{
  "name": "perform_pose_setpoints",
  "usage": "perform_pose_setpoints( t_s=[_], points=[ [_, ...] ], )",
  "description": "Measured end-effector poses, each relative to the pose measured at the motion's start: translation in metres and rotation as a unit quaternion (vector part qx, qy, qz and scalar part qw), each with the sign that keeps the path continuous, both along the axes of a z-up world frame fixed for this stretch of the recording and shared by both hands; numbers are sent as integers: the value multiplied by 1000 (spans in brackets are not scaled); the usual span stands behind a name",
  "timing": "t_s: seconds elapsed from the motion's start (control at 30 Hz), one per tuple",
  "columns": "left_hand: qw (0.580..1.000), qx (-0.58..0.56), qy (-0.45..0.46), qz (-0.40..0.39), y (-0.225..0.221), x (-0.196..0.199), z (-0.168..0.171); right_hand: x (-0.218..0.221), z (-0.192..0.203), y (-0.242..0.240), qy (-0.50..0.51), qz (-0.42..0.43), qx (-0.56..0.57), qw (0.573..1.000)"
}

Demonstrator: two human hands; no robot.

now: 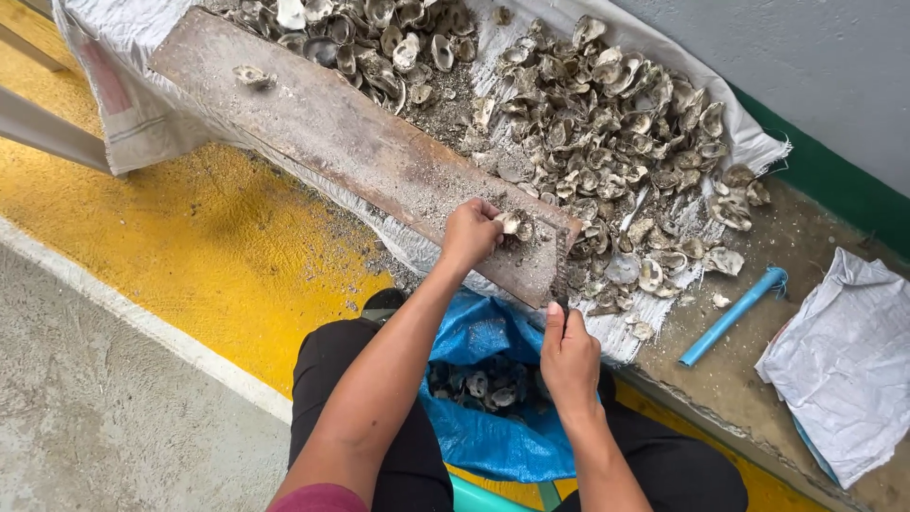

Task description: Opening oyster shells using a hand prying tool to clean or prepare them.

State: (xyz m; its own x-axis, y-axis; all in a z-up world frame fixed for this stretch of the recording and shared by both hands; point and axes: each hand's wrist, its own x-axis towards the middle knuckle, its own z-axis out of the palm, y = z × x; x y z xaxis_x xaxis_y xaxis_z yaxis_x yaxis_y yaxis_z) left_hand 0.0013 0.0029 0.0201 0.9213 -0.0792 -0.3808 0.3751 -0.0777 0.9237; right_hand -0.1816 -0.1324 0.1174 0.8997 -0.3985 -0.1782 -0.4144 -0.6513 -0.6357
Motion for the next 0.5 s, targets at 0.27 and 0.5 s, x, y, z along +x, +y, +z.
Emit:
perform_pose_setpoints(
  t_s=[0.27, 0.5],
  points=[
    [1000, 12, 7, -3, 1, 0, 2, -7, 11, -12, -72, 16, 1, 997],
    [1000, 9, 15, -1, 2, 1, 4, -1, -26, -14, 56, 9, 22, 998]
  ],
)
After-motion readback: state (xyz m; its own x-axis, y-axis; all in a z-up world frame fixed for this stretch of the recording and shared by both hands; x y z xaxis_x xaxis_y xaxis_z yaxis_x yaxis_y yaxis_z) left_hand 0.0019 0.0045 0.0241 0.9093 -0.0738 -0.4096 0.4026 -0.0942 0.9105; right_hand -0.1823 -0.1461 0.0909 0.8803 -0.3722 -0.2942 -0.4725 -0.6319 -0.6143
